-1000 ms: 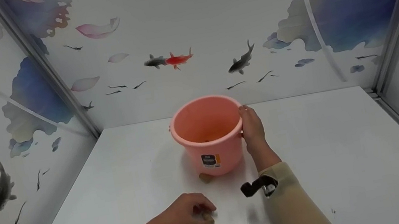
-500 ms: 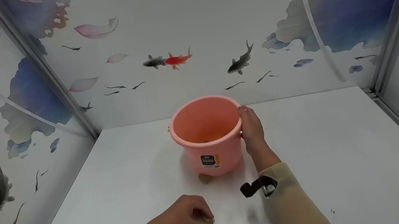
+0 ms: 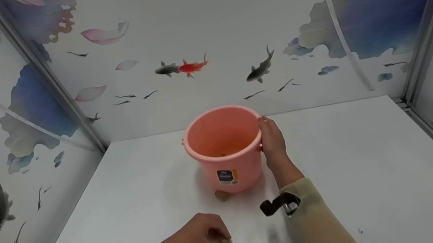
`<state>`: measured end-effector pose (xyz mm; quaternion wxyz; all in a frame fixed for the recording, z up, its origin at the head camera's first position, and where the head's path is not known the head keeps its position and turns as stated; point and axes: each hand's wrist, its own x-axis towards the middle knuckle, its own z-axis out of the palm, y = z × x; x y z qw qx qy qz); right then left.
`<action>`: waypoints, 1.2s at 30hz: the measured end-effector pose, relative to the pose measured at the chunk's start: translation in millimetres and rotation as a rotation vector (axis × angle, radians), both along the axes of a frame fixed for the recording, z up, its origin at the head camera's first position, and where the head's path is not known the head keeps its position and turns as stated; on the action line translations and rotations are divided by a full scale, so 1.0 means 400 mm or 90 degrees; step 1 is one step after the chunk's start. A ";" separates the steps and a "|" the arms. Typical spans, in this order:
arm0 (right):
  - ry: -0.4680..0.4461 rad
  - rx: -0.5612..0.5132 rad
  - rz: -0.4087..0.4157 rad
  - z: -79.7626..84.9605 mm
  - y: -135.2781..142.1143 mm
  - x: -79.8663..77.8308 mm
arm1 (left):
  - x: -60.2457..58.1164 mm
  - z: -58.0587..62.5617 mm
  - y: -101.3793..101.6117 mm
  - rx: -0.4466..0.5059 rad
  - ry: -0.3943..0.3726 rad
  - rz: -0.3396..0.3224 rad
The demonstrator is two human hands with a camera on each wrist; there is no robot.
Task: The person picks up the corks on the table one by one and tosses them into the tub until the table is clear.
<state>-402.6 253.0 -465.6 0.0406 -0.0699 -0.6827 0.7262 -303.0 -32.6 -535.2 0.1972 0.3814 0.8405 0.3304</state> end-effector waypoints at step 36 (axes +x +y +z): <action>-0.017 0.008 -0.013 0.004 -0.010 -0.005 | -0.082 0.202 -0.027 0.187 0.160 0.096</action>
